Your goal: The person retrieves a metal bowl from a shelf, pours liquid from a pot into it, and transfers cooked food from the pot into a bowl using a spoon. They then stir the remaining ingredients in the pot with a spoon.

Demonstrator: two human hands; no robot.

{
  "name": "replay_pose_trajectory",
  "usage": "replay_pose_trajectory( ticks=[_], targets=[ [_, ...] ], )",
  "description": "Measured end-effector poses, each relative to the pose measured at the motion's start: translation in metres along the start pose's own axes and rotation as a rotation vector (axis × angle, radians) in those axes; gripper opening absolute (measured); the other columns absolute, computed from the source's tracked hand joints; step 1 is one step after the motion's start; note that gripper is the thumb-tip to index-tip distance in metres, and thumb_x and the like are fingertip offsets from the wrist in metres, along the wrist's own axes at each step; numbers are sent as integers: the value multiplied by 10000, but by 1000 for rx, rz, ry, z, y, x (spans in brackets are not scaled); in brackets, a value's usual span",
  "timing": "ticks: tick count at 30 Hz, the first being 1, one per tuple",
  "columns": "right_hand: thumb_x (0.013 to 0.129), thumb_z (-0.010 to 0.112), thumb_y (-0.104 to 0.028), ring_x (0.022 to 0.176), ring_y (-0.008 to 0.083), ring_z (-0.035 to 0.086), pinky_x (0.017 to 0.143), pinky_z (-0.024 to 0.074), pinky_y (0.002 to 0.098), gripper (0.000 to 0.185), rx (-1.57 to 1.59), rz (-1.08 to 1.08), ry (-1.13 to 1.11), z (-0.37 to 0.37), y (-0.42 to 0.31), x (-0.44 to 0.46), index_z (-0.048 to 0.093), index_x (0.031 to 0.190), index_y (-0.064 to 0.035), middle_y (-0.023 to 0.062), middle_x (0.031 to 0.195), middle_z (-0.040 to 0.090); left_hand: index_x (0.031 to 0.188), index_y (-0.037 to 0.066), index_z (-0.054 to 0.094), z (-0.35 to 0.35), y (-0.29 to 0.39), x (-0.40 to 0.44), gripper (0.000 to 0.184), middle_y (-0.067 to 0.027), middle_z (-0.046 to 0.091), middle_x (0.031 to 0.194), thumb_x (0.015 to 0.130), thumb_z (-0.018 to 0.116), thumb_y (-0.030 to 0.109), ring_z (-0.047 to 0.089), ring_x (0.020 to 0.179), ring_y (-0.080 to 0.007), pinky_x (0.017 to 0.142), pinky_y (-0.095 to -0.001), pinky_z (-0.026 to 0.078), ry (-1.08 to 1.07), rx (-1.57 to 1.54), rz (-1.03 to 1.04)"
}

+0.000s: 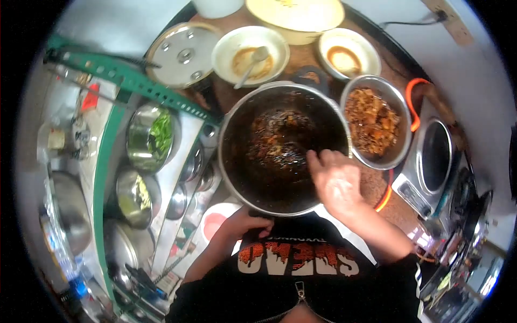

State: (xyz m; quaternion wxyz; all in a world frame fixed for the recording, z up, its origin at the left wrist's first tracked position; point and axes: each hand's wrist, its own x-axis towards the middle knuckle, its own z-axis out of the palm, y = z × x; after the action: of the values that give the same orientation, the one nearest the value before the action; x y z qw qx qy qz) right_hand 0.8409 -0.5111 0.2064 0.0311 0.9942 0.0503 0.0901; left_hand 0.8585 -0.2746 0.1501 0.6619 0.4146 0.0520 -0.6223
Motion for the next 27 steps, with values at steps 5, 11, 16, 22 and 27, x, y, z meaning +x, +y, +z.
replay_pose_trajectory(
  ticks=[5,11,16,22,27],
  targets=[
    [629,625,-130,626,144,544,473,407,271,105,-99,83,-59,16,-8,-3,628,723,-82,39,678,546,1009,-20,486,12,0,-5,279,-100,541,709,750,587,2,516,560,-167,519,-279,411,95,-36,20],
    [701,591,-147,693,173,556,654,380,344,100,-165,129,-216,26,-19,-2,678,743,-121,38,684,571,992,-6,484,18,2,-7,249,-86,524,707,767,566,61,495,557,-154,520,-283,410,126,15,-54],
    [766,582,-170,739,204,573,770,309,417,132,-83,128,-503,6,-15,2,710,765,-139,43,700,641,940,9,506,29,9,-4,189,-69,528,709,784,566,97,499,566,-134,518,-272,413,86,-29,-54],
    [789,574,-164,803,212,600,826,301,419,140,-21,123,-640,-4,-7,9,713,794,-143,40,727,665,966,24,509,32,7,9,223,-79,540,719,781,591,117,504,560,-150,496,-280,404,18,-101,-15],
    [778,568,-176,798,208,593,853,306,394,146,-28,155,-586,-3,-5,8,711,769,-148,37,699,654,977,26,510,32,4,9,231,-76,533,716,783,587,124,492,551,-146,492,-279,393,54,-95,-10]
  ],
)
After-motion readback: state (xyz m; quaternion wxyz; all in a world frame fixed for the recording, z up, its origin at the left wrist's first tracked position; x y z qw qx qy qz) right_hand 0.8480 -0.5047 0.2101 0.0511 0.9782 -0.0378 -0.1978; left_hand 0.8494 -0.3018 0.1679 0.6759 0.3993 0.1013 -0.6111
